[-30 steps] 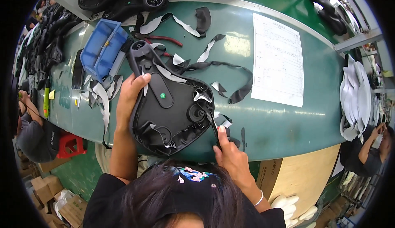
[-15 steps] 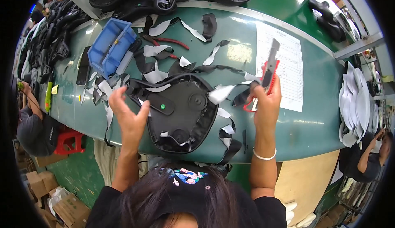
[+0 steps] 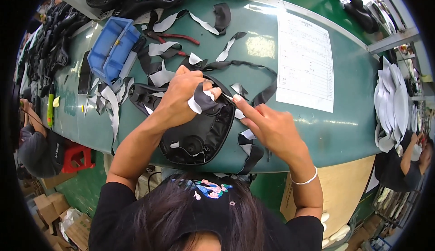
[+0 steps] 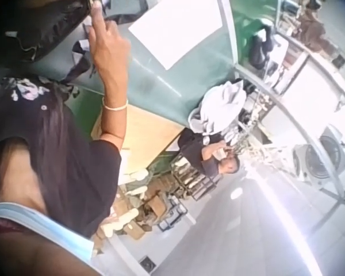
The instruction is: Trim excess fabric from newly upholstered bicycle seats using a utility knife.
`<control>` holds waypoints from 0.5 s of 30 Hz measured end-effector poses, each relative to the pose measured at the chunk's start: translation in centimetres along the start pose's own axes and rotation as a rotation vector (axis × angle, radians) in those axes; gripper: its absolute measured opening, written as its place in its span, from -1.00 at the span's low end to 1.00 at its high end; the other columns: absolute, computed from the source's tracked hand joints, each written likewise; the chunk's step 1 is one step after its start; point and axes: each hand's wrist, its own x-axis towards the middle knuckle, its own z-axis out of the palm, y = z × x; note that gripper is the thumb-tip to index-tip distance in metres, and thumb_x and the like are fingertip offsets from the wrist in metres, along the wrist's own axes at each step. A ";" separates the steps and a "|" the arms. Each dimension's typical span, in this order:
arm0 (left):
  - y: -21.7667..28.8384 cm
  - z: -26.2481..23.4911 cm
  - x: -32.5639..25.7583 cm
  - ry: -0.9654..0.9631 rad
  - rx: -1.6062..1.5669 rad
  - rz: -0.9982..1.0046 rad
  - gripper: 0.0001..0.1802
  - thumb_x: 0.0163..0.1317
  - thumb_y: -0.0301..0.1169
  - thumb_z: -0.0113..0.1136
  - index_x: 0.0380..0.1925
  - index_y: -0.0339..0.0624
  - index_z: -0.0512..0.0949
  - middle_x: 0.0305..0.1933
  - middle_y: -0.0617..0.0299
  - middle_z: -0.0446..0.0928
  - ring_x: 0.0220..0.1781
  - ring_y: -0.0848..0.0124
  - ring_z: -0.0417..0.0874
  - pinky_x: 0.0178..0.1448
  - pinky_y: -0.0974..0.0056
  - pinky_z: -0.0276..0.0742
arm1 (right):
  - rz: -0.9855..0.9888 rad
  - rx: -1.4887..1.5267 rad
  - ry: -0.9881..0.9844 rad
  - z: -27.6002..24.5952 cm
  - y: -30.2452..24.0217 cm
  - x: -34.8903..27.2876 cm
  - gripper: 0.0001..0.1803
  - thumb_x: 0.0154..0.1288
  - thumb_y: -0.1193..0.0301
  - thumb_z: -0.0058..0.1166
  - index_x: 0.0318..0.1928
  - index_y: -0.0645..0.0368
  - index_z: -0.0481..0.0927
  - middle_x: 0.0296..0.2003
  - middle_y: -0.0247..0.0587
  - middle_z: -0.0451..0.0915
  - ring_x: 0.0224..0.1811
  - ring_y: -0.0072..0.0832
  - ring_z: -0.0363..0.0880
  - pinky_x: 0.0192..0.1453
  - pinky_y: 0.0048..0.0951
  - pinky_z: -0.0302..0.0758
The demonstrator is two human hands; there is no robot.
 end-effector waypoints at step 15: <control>-3.0 -2.8 -0.1 0.449 -2.156 0.065 -0.77 0.33 -0.40 0.00 -0.54 -0.14 0.39 -0.63 0.34 0.32 -0.65 0.50 0.28 -0.47 0.43 0.18 | 0.338 -0.136 0.098 2.9 -6.5 -3.1 -0.42 0.27 0.37 0.06 0.31 -0.09 0.30 -0.59 -0.15 0.45 -0.64 -0.15 0.46 -0.57 -0.21 0.33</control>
